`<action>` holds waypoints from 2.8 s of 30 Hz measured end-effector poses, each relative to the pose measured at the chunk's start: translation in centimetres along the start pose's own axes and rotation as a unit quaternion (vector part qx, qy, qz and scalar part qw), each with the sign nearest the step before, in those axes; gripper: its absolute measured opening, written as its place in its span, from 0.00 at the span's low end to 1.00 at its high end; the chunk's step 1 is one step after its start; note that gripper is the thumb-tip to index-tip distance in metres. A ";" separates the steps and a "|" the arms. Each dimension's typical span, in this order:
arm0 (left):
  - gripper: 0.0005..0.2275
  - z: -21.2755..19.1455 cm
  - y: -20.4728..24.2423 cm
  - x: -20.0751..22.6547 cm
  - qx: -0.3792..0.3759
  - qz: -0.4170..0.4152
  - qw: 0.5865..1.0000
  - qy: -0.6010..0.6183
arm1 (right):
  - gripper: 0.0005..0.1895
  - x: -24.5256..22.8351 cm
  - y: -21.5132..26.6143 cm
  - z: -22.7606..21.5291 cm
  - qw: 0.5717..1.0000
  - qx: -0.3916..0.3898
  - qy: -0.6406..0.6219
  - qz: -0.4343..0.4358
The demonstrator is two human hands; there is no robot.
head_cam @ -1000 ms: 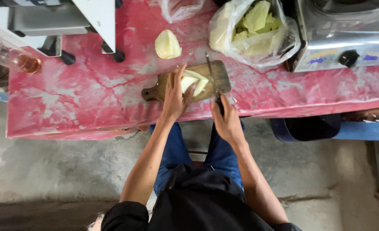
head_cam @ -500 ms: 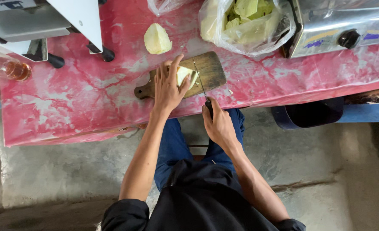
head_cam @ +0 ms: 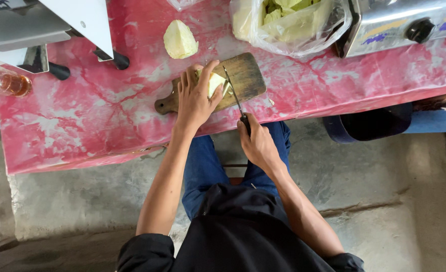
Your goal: The person slices a piece of cabbage into thin shreds using a knife on a wooden cutting board, then uses the knife and their hands to transfer the shredded cabbage into a plastic bag.
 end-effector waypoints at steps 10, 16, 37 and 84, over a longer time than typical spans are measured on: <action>0.27 0.2 -0.2 0.0 0.001 -0.001 1.000 -0.019 | 0.14 1.4 -0.7 0.3 0.999 -0.028 0.036 0.005; 0.27 0.2 -0.2 0.1 0.005 0.006 1.000 -0.017 | 0.16 3.4 -1.3 1.4 0.997 -0.004 0.074 0.004; 0.29 0.4 0.2 -0.4 0.008 0.000 1.000 -0.018 | 0.18 3.3 -0.2 -0.9 0.989 -0.014 0.145 0.004; 0.34 0.4 2.9 -1.8 0.059 -0.021 0.998 -0.012 | 0.17 1.0 -0.2 0.6 0.999 -0.014 0.038 -0.024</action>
Point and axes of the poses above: each hand's wrist, its own y-axis away from the middle knuckle, its own z-axis out of the palm, x = y × z, the point moved 6 cm from there along -y, towards the middle knuckle, and after that the axes turned 10 degrees about -x, right-handed, at the moved point
